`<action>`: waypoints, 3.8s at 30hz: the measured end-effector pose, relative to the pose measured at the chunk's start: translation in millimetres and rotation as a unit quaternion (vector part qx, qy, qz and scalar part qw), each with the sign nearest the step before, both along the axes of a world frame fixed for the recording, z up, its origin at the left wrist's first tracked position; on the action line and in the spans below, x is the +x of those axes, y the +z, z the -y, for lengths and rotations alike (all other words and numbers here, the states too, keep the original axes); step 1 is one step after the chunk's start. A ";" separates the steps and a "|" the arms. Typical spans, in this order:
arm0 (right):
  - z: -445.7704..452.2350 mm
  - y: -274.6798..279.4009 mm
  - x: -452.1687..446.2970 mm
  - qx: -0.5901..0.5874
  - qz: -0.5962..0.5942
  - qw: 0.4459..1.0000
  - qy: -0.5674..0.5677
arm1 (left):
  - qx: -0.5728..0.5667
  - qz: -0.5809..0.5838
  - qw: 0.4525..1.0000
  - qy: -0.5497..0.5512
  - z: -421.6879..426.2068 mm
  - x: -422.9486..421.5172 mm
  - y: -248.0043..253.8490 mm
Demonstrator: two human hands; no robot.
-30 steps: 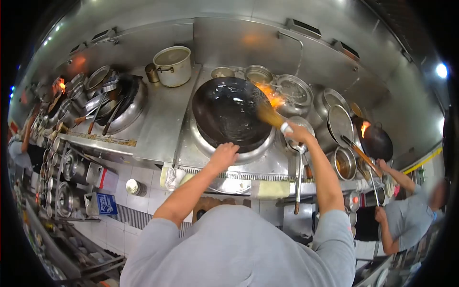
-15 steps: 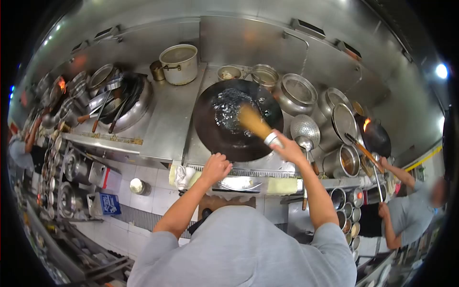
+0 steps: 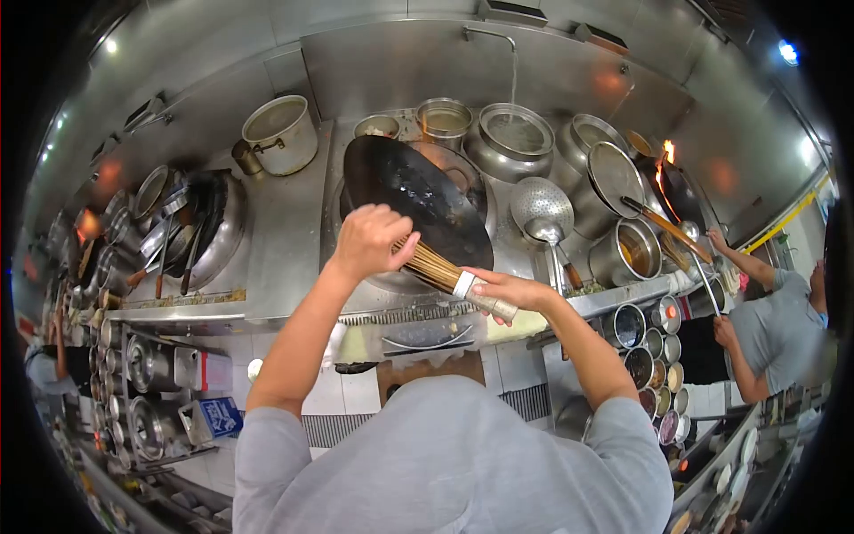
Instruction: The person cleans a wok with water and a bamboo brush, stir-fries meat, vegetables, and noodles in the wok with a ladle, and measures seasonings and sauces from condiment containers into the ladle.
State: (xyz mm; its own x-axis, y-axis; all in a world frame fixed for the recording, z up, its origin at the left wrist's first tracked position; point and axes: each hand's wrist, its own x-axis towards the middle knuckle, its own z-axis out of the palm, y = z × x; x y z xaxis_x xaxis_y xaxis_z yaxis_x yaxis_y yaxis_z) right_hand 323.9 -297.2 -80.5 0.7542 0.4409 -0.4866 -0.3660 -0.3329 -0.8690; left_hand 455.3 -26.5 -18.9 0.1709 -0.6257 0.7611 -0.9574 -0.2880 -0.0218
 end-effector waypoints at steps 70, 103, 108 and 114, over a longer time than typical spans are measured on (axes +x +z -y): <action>-143.1 -127.8 119.9 -0.129 0.492 0.802 -0.314 | -0.309 -0.751 0.553 -0.187 -63.0 -61.7 -57.0; -40.4 -83.8 55.7 -0.116 0.505 0.855 -0.032 | -0.357 -0.758 0.515 -0.179 -80.0 -24.7 -9.5; -116.4 -88.3 163.5 0.188 0.126 0.809 -0.543 | -0.342 -0.757 0.531 -0.168 -82.0 -52.7 -20.5; -151.7 -96.2 129.0 -0.051 0.617 0.749 -0.238 | -0.375 -0.734 0.538 -0.177 -73.6 -46.5 -12.7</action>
